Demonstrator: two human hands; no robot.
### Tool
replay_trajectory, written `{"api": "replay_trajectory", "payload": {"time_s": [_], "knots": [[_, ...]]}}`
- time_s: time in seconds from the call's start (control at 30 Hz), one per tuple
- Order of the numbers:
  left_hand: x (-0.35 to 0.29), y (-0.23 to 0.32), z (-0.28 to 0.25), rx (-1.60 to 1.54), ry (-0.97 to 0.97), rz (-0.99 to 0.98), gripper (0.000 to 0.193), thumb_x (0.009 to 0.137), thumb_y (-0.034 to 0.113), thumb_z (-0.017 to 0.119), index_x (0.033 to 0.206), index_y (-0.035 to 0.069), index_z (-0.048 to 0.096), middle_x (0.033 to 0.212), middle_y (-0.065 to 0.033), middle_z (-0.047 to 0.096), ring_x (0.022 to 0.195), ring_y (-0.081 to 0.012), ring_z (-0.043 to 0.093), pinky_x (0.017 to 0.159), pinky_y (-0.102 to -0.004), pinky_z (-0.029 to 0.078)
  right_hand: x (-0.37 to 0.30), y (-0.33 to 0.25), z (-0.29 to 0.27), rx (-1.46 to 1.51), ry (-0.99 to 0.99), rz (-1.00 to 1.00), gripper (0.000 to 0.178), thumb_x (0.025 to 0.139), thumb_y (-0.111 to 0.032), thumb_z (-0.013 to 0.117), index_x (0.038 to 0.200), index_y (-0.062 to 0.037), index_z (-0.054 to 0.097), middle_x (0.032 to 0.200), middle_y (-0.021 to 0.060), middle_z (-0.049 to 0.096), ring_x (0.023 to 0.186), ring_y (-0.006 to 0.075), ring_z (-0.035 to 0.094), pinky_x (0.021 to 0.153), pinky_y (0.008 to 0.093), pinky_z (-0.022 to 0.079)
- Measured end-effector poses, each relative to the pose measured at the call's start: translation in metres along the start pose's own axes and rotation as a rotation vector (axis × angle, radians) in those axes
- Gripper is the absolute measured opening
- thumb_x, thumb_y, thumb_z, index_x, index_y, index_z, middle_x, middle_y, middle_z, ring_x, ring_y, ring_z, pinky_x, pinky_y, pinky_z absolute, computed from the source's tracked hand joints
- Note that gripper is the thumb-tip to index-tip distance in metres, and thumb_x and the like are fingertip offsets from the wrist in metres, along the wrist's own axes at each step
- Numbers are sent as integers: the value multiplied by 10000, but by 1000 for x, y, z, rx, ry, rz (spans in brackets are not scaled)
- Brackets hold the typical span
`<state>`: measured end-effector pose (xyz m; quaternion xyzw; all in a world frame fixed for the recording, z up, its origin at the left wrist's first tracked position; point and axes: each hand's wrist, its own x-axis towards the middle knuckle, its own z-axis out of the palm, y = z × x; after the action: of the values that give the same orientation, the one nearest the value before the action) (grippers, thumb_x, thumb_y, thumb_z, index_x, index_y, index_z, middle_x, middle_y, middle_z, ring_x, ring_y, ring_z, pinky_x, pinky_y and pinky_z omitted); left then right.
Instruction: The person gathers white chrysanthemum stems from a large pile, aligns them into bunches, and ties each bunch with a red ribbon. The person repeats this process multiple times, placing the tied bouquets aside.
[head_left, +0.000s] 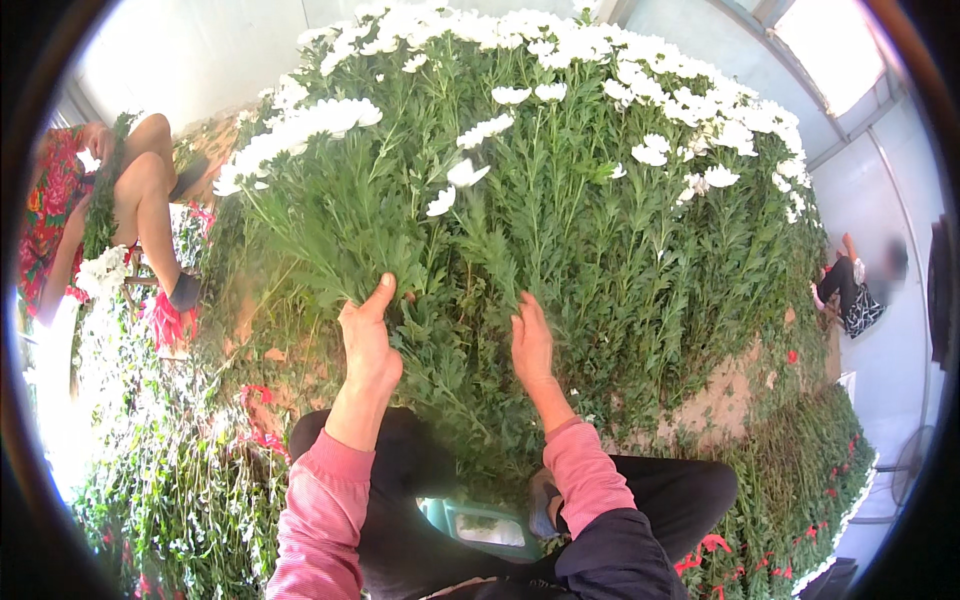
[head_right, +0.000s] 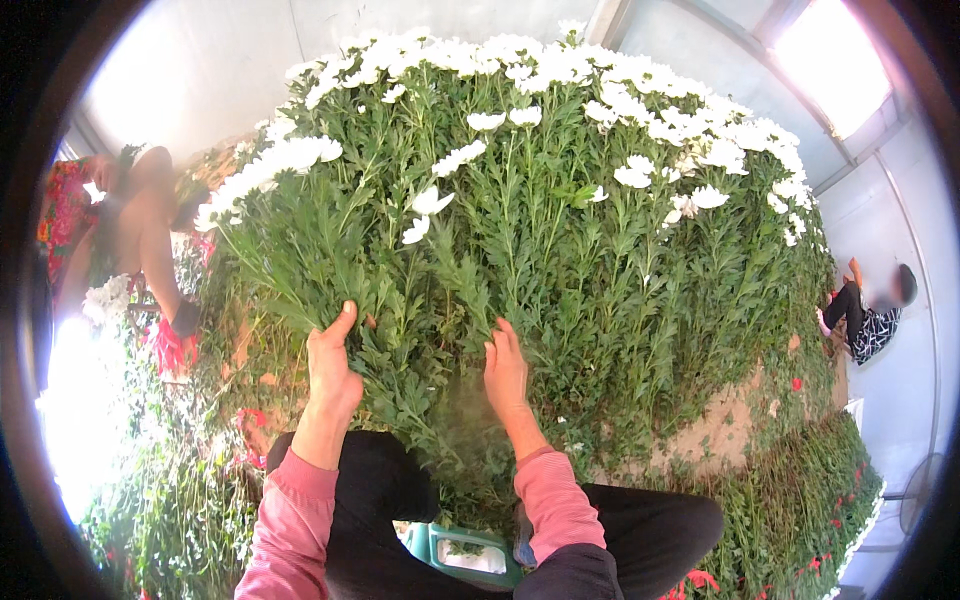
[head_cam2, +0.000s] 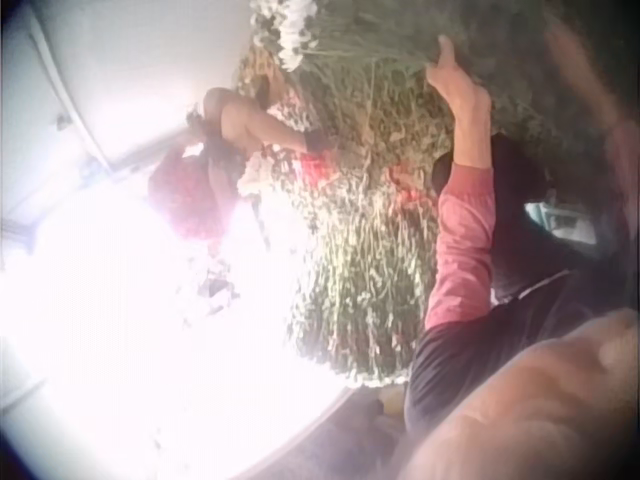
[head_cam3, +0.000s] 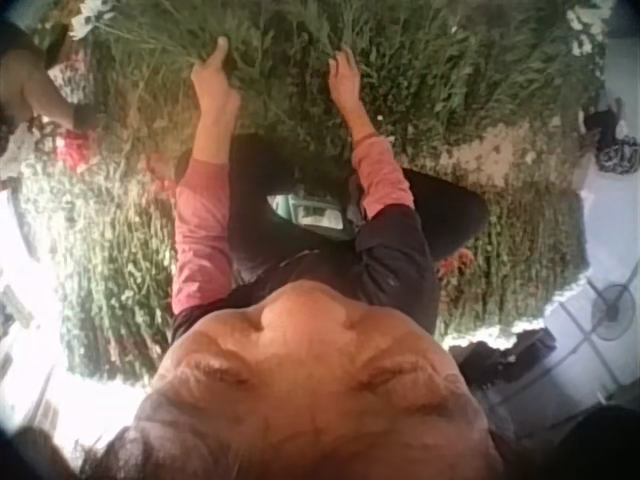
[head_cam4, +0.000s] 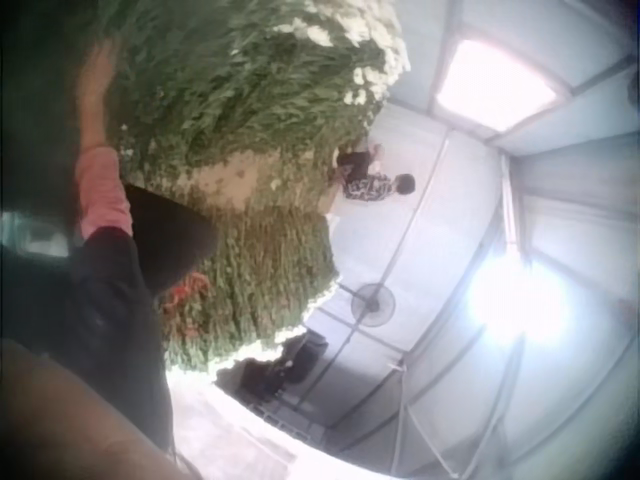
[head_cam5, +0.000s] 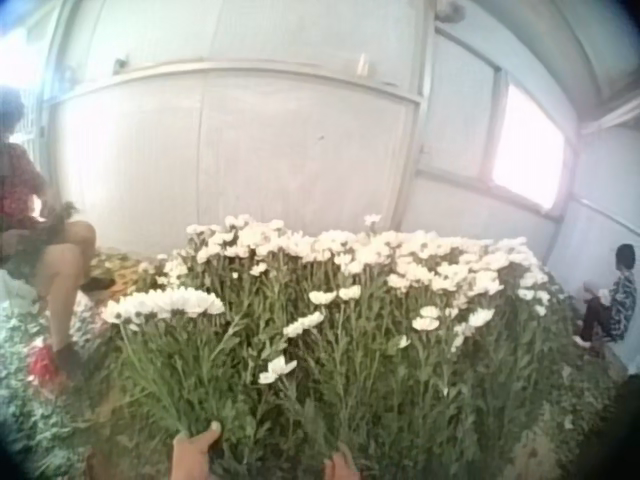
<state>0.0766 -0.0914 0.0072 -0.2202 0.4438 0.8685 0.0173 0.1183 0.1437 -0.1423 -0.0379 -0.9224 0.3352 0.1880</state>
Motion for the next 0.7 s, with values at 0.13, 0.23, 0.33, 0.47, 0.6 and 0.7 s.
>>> {"api": "replay_trajectory", "payload": {"time_s": [0.13, 0.23, 0.33, 0.47, 0.6, 0.7], "knots": [[1, 4, 0, -24, 30, 42, 229, 910, 137, 718, 1096, 56, 611, 972, -47, 683, 817, -175, 648, 718, -360, 554, -7, 84, 2, -239, 65, 60, 310, 1029, -158, 477, 1299, -12, 523, 1356, 233, 550, 1170, 384, 590, 981, 448, 484], [-1, 5, -4, -47, 86, 48, 206, 908, 148, 724, 1074, 66, 634, 938, -38, 687, 766, -168, 649, 681, -351, 548, 16, 80, -43, -278, -53, 263, 303, 1023, -189, 488, 1295, -63, 533, 1147, 236, 624, 994, 419, 617, 867, 492, 513], [6, 0, -3, -53, 86, 61, 192, 908, 154, 722, 1058, 64, 640, 904, -36, 684, 750, -172, 644, 671, -348, 535, 24, 66, -31, -363, -107, 158, 319, 981, -225, 572, 1274, -102, 542, 1050, 175, 626, 971, 377, 611, 810, 483, 526], [15, -8, -13, 5, 23, -6, 401, 883, 139, 754, 1209, 29, 547, 1124, -69, 644, 972, -194, 624, 861, -366, 515, 32, 67, -3, -425, -71, 104, 295, 917, -218, 658, 1178, -94, 597, 1021, 132, 617, 1012, 344, 608, 800, 471, 534], [6, 0, -7, -7, -8, 65, 318, 908, 138, 724, 1170, 40, 573, 1098, -54, 653, 933, -186, 623, 840, -365, 518, 36, 34, -6, -130, -66, 194, 312, 915, -235, 656, 1155, -39, 621, 1088, 175, 622, 1006, 377, 621, 839, 467, 521], [-2, 0, 11, -13, 63, 99, 208, 926, 156, 698, 1108, 76, 635, 973, -23, 675, 796, -170, 639, 707, -367, 541, 32, 20, -6, 33, -48, 217, 425, 942, -274, 623, 1244, 19, 571, 1163, 227, 637, 1044, 407, 625, 899, 456, 510]]}}
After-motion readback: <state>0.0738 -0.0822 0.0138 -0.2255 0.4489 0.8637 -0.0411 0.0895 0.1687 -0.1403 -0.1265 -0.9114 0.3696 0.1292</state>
